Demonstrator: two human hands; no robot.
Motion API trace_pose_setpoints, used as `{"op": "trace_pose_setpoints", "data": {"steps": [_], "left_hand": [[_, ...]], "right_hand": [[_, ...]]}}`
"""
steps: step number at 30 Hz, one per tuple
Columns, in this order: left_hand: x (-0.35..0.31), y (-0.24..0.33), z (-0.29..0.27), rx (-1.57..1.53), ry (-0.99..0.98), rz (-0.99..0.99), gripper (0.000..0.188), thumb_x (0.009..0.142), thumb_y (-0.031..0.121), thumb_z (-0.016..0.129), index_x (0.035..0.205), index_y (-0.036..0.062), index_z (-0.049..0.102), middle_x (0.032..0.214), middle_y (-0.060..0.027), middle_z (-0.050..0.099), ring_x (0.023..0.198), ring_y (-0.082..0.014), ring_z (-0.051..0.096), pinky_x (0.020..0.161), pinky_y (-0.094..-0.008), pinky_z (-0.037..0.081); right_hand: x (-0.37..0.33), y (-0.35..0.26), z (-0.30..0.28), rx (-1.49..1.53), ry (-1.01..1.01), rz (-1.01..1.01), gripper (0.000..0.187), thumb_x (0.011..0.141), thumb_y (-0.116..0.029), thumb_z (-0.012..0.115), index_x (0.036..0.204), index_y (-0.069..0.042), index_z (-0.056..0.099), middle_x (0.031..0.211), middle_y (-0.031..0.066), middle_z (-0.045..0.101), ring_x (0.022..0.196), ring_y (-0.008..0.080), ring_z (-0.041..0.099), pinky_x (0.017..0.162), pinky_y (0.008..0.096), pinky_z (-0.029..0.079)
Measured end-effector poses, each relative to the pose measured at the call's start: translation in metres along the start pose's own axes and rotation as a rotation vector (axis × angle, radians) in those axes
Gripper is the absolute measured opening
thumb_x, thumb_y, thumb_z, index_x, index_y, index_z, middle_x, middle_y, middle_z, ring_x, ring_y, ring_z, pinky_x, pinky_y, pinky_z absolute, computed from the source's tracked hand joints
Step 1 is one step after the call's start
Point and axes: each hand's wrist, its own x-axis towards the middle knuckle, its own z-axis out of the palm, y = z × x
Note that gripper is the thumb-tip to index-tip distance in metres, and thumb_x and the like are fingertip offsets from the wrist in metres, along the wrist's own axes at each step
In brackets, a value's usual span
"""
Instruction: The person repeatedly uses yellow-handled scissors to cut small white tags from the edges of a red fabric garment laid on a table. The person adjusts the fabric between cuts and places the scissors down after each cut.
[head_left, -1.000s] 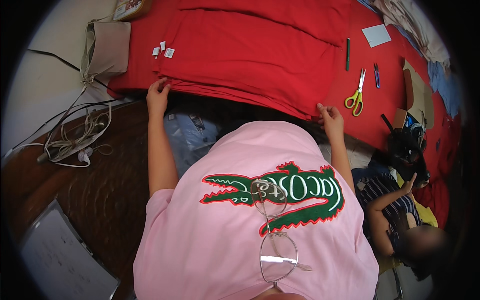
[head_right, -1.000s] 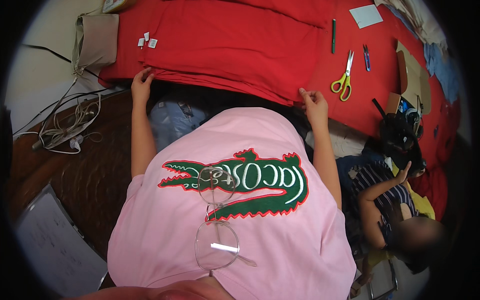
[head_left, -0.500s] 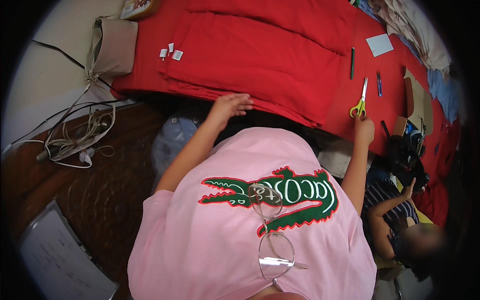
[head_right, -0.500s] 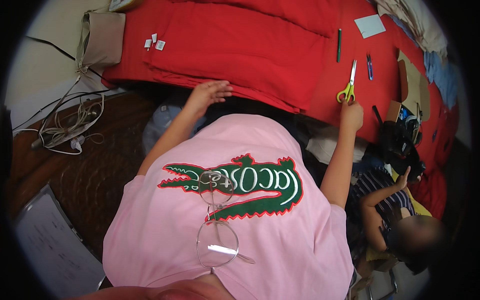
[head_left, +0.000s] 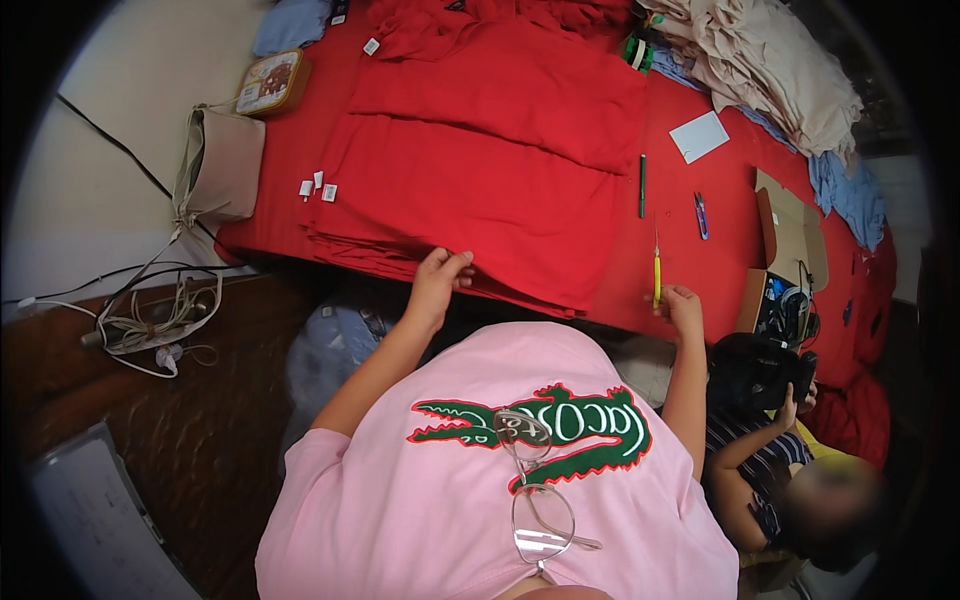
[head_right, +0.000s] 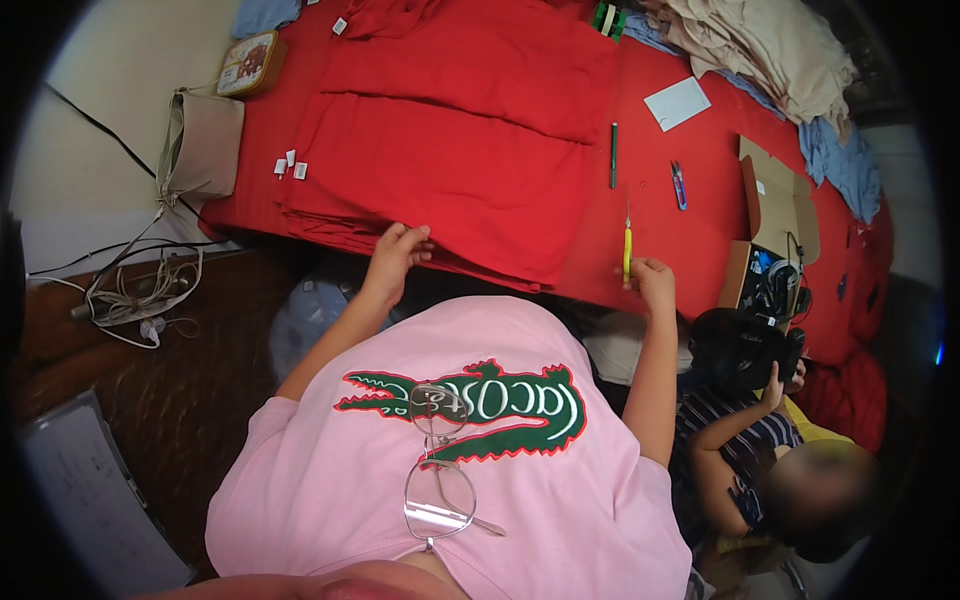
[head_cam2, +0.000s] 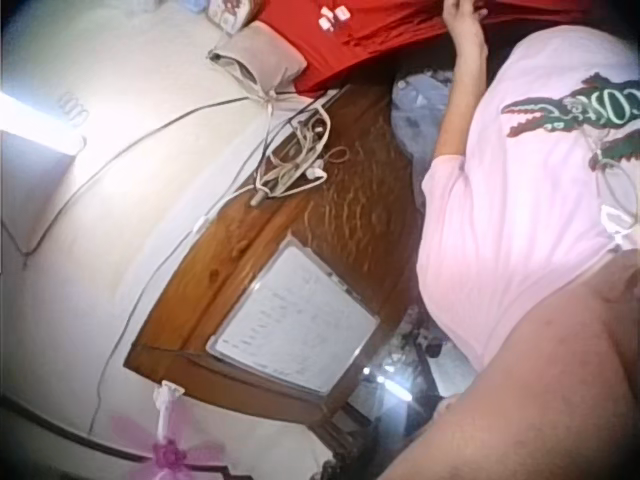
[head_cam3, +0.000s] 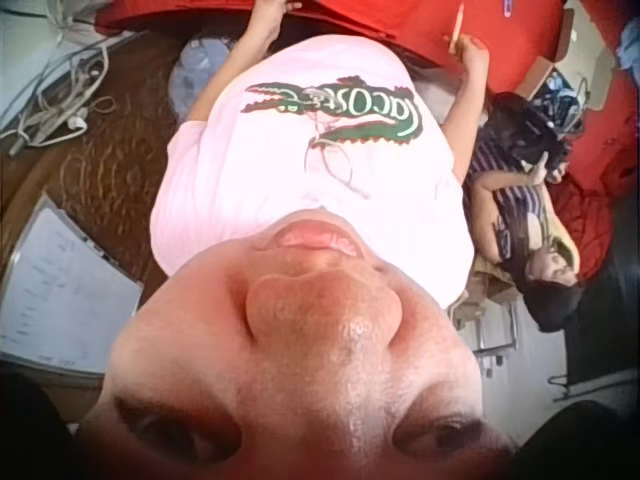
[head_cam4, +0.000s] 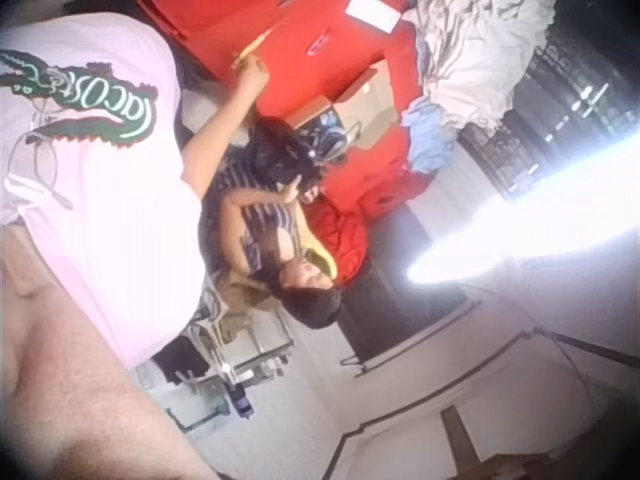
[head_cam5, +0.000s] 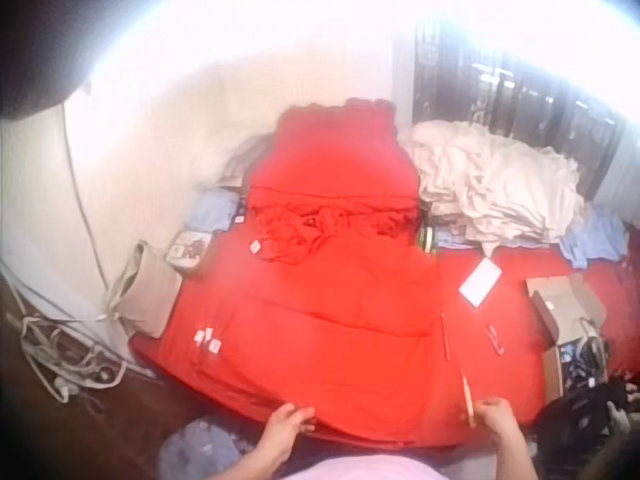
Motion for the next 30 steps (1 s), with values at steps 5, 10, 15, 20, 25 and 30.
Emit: {"op": "trace_pose_setpoints", "data": {"steps": [5, 10, 15, 20, 25, 30], "left_hand": [[0.055, 0.0, 0.01, -0.324, 0.112, 0.301, 0.01, 0.099, 0.01, 0.067, 0.1, 0.0115, 0.057, 0.1, -0.0016, 0.065, 0.095, -0.0127, 0.064, 0.088, -0.0335, 0.052], [0.057, -0.055, 0.053, -0.109, 0.213, 0.54, 0.018, 0.095, -0.002, 0.068, 0.105, 0.007, 0.056, 0.093, 0.0012, 0.054, 0.082, -0.0046, 0.051, 0.076, -0.0228, 0.044], [0.025, -0.072, 0.073, 0.195, 0.147, 0.459, 0.019, 0.093, -0.007, 0.068, 0.11, 0.0031, 0.068, 0.11, -0.0006, 0.057, 0.09, -0.0042, 0.056, 0.078, -0.0195, 0.046], [0.019, -0.074, 0.083, 0.119, 0.106, 0.551, 0.044, 0.087, -0.014, 0.07, 0.127, 0.0006, 0.063, 0.114, -0.0022, 0.055, 0.085, -0.0056, 0.053, 0.076, -0.021, 0.052], [0.006, -0.054, 0.094, 0.134, 0.079, 0.61, 0.06, 0.082, -0.017, 0.071, 0.137, 0.0026, 0.058, 0.118, -0.0024, 0.049, 0.085, -0.0061, 0.049, 0.074, -0.02, 0.053], [0.002, -0.055, 0.093, 0.134, 0.08, 0.584, 0.076, 0.08, -0.015, 0.072, 0.149, 0.0054, 0.048, 0.119, -0.0023, 0.046, 0.083, -0.0078, 0.045, 0.073, -0.0201, 0.054]], "right_hand": [[-0.016, -0.039, 0.03, 0.292, -0.354, -0.103, 0.025, 0.099, -0.016, 0.064, 0.117, 0.0, 0.071, 0.098, 0.0089, 0.078, 0.075, 0.0077, 0.066, 0.067, 0.0217, 0.048], [-0.012, -0.035, 0.073, 0.12, -0.528, -0.214, 0.026, 0.096, -0.016, 0.072, 0.117, 0.0, 0.072, 0.094, 0.0047, 0.077, 0.07, 0.0078, 0.059, 0.071, 0.0231, 0.047], [-0.023, -0.045, 0.092, -0.503, -0.353, -0.534, 0.025, 0.084, -0.02, 0.084, 0.099, -0.002, 0.075, 0.076, 0.0035, 0.068, 0.07, 0.0157, 0.059, 0.072, 0.0344, 0.046], [-0.024, -0.058, 0.094, -0.817, -0.257, -0.863, 0.035, 0.076, -0.032, 0.086, 0.096, -0.006, 0.075, 0.074, 0.0102, 0.063, 0.079, 0.03, 0.059, 0.082, 0.0445, 0.045], [-0.024, -0.07, 0.093, -0.795, -0.303, -0.957, 0.038, 0.075, -0.033, 0.085, 0.099, -0.005, 0.075, 0.076, 0.0083, 0.064, 0.084, 0.0284, 0.06, 0.083, 0.0429, 0.045], [-0.015, -0.073, 0.099, -0.747, -0.342, -1.036, 0.042, 0.076, -0.034, 0.086, 0.102, -0.003, 0.075, 0.076, 0.0074, 0.063, 0.084, 0.0269, 0.059, 0.083, 0.0413, 0.044]]}}
